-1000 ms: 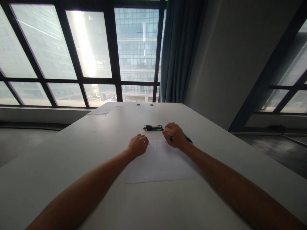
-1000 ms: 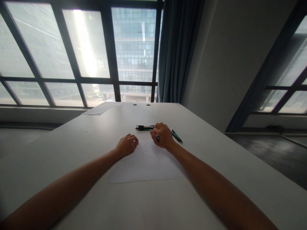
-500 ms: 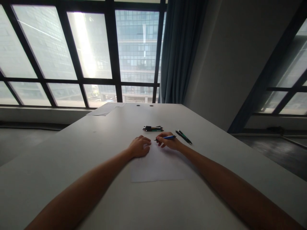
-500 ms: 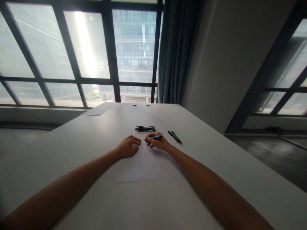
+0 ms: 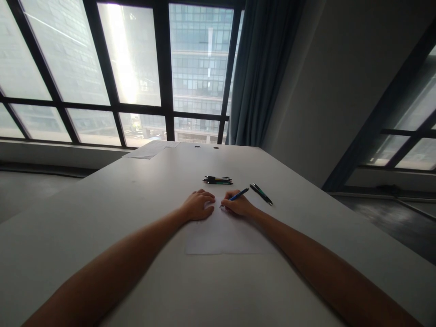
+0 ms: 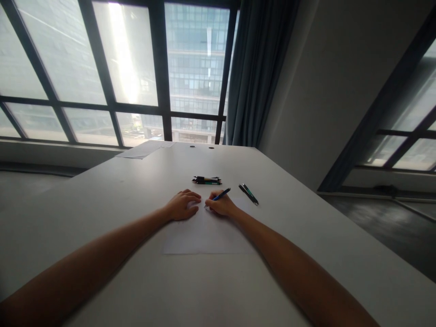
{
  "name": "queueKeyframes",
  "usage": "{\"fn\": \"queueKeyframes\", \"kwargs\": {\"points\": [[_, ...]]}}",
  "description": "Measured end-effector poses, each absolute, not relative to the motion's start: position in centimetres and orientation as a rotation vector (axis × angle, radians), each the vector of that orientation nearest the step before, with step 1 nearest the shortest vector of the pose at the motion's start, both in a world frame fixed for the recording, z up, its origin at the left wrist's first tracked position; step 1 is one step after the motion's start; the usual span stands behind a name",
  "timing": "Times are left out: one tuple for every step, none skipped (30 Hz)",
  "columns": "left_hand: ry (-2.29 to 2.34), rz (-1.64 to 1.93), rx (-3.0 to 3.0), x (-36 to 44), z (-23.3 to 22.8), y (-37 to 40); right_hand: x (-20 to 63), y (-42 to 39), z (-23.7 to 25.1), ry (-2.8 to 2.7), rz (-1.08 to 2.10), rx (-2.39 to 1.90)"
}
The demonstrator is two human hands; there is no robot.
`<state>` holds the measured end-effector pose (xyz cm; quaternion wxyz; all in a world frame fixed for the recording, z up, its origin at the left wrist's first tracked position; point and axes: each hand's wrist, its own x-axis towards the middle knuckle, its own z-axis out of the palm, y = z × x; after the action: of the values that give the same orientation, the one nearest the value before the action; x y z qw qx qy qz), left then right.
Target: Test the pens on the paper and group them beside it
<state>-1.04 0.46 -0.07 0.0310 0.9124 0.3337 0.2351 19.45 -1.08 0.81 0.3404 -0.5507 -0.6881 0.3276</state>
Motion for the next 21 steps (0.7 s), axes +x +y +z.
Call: {"fn": "queueKeyframes", "kwargs": {"points": [[1.026,0.726,2.809,-1.04,-0.10,0.50,19.42,-1.11,0.88,-1.804,0.848,-1.437],[1.021,0.727,2.808,-1.04,-0.14,0.53,19.40,-1.15,0.92,-1.812,0.841,-1.439],[1.017,0.726,2.807,-1.04,-0.18,0.56,19.39,-1.18,0.93,-1.812,0.833,-1.441],[1.014,0.725,2.807,-1.04,-0.21,0.58,19.40,-1.22,0.90,-1.799,0.821,-1.440],[1.012,0.726,2.808,-1.05,-0.25,0.59,19.43,-1.26,0.85,-1.776,0.798,-1.433],[1.010,0.738,2.808,-1.06,-0.27,0.59,19.48,-1.29,0.79,-1.753,0.754,-1.416],[1.010,0.764,2.807,-1.09,-0.28,0.57,19.55,-1.31,0.72,-1.739,0.683,-1.386],[1.010,0.809,2.805,-1.12,-0.27,0.54,19.63,-1.33,0.64,-1.738,0.593,-1.347],[1.003,0.871,2.804,-1.16,-0.23,0.50,19.70,-1.33,0.56,-1.751,0.497,-1.308],[0.985,0.943,2.807,-1.21,-0.18,0.44,19.75,-1.32,0.49,-1.769,0.408,-1.278],[0.951,1.016,2.816,-1.27,-0.10,0.37,19.78,-1.32,0.42,-1.785,0.341,-1.263],[0.900,1.076,2.833,-1.31,0.00,0.29,19.78,-1.31,0.36,-1.792,0.300,-1.262],[0.835,1.116,2.859,-1.35,0.10,0.21,19.74,-1.30,0.31,-1.792,0.280,-1.270],[0.759,1.130,2.893,-1.36,0.21,0.13,19.69,-1.30,0.26,-1.788,0.273,-1.279],[0.683,1.121,2.928,-1.36,0.31,0.06,19.62,-1.32,0.22,-1.787,0.268,-1.281],[0.612,1.097,2.961,-1.34,0.40,-0.01,19.54,-1.34,0.19,-1.790,0.265,-1.278],[0.549,1.066,2.987,-1.31,0.48,-0.07,19.45,-1.37,0.17,-1.796,0.267,-1.273],[0.495,1.039,3.006,-1.27,0.54,-0.11,19.37,-1.42,0.17,-1.802,0.270,-1.270],[0.449,1.022,3.017,-1.22,0.58,-0.15,19.30,-1.47,0.19,-1.806,0.273,-1.268],[0.412,1.013,3.023,-1.17,0.61,-0.18,19.23,-1.53,0.22,-1.808,0.275,-1.266],[0.385,1.010,3.028,-1.12,0.63,-0.20,19.17,-1.59,0.26,-1.812,0.280,-1.262]]}}
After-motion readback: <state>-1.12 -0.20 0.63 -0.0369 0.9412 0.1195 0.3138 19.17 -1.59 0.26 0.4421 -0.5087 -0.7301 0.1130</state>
